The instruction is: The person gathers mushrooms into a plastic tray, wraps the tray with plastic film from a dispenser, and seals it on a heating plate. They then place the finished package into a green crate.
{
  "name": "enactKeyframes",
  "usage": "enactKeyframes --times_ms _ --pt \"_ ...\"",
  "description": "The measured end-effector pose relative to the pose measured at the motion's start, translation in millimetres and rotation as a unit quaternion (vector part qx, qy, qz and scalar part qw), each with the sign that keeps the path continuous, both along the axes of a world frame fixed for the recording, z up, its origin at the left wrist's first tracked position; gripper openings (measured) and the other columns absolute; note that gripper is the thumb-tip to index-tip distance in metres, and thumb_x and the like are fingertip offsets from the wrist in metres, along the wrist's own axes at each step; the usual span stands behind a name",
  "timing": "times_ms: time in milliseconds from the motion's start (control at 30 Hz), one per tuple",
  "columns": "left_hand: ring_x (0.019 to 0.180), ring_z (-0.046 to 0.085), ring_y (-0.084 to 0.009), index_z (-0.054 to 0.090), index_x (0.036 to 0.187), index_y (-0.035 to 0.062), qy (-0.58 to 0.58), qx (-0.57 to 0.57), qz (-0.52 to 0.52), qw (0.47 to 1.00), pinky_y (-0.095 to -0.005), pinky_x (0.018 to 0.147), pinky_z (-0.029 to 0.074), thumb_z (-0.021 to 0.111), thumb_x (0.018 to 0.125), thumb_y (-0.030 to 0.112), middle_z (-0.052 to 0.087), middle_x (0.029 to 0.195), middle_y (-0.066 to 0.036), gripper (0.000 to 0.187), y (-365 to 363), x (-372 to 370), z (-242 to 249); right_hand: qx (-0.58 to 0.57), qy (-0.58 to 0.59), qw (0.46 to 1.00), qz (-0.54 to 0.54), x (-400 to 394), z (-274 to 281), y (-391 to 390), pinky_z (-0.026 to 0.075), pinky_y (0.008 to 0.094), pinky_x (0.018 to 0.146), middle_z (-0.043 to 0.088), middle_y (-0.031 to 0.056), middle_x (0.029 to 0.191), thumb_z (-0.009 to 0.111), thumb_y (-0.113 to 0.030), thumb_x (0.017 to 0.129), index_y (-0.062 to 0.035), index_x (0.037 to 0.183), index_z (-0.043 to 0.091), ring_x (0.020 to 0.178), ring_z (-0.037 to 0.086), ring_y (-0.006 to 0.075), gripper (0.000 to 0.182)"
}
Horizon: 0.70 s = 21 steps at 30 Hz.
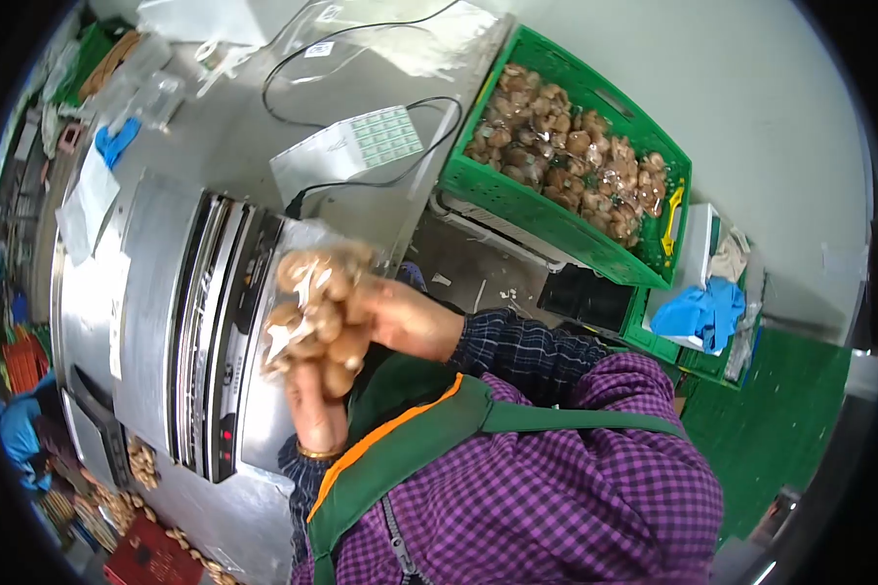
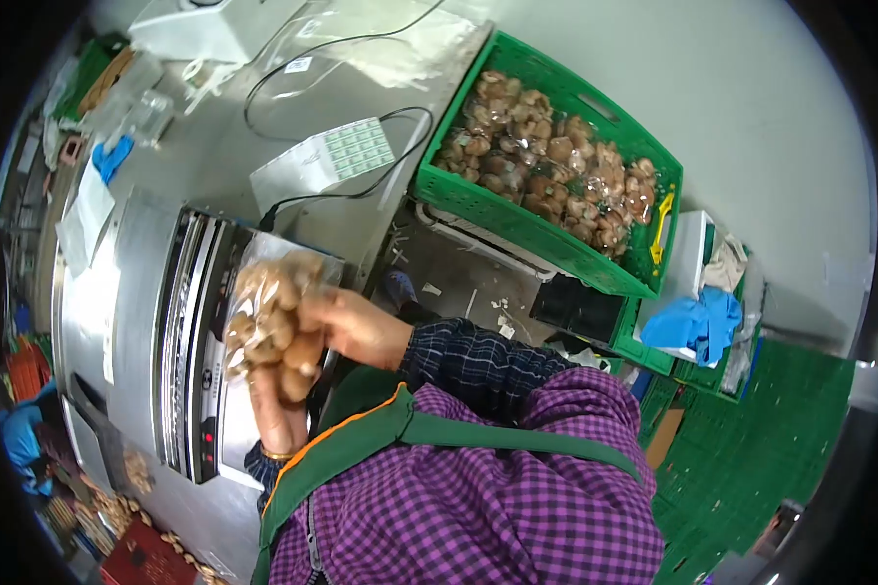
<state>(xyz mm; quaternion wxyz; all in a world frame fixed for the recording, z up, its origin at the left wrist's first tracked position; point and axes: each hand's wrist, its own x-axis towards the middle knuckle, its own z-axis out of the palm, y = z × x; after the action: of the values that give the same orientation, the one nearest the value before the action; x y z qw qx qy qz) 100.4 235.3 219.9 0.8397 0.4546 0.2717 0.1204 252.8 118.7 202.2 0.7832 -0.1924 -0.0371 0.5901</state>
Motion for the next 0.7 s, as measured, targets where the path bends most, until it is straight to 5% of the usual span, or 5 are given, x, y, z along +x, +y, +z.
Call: enactKeyframes --times_ms 200,300,333,367,700 --pt "0.106 0.055 -0.0236 0.034 0.135 0.0014 0.038 0.014 -0.196 0.98 -0.0363 0.087 0.049 0.055 0.091 0.017 0.052 0.123 -0.015 0.052 -26.0 77.9 31.7 -0.108 -0.279 0.931 -0.208 140.7 -1.2 -105.5 0.041 0.0361 0.1 0.049 0.008 0.127 0.045 -0.021 0.096 -0.0037 0.13 0.04 0.119 0.047 0.0198 0.038" --pt "0.099 0.057 -0.0178 0.037 0.132 0.0008 0.108 0.014 -0.165 0.98 -0.0285 0.079 0.053 0.056 0.09 0.013 0.055 0.116 -0.015 0.047 -20.4 85.5 19.9 -0.143 -0.125 0.909 -0.37 222.3 -14.4 -177.2 0.047 0.0361 0.092 0.056 0.0071 0.117 0.046 -0.028 0.096 -0.0059 0.123 0.047 0.107 0.055 0.0206 0.035" --pt "0.099 0.057 -0.0178 0.037 0.132 0.0008 0.108 0.015 -0.16 0.981 -0.0285 0.079 0.053 0.056 0.09 0.013 0.055 0.116 -0.015 0.047 -19.5 87.8 18.7 -0.322 -0.43 0.792 -0.291 257.1 -49.3 -217.2 0.049 0.0366 0.088 0.058 0.0069 0.112 0.047 -0.025 0.095 -0.0046 0.119 0.05 0.099 0.059 0.0215 0.031" --pt "0.097 0.058 -0.0173 0.039 0.131 0.0005 0.117 0.022 -0.149 0.982 -0.0287 0.079 0.053 0.056 0.09 0.013 0.056 0.115 -0.014 0.046 -18.8 89.7 16.2 -0.256 -0.169 0.881 -0.361 255.5 -21.5 -208.8 0.053 0.0352 0.079 0.06 0.008 0.103 0.051 -0.017 0.093 -0.0017 0.113 0.053 0.09 0.062 0.0222 0.025" --pt "0.094 0.059 -0.0165 0.047 0.123 0.0012 0.169 0.024 -0.088 0.981 -0.0287 0.078 0.051 0.056 0.09 0.01 0.059 0.11 -0.011 0.036 -21.5 95.1 7.1 -0.368 -0.083 0.894 -0.242 301.9 -204.4 -198.3 0.053 0.0331 0.076 0.062 0.0072 0.104 0.06 -0.021 0.089 -0.0019 0.118 0.052 0.09 0.062 0.0196 0.035"
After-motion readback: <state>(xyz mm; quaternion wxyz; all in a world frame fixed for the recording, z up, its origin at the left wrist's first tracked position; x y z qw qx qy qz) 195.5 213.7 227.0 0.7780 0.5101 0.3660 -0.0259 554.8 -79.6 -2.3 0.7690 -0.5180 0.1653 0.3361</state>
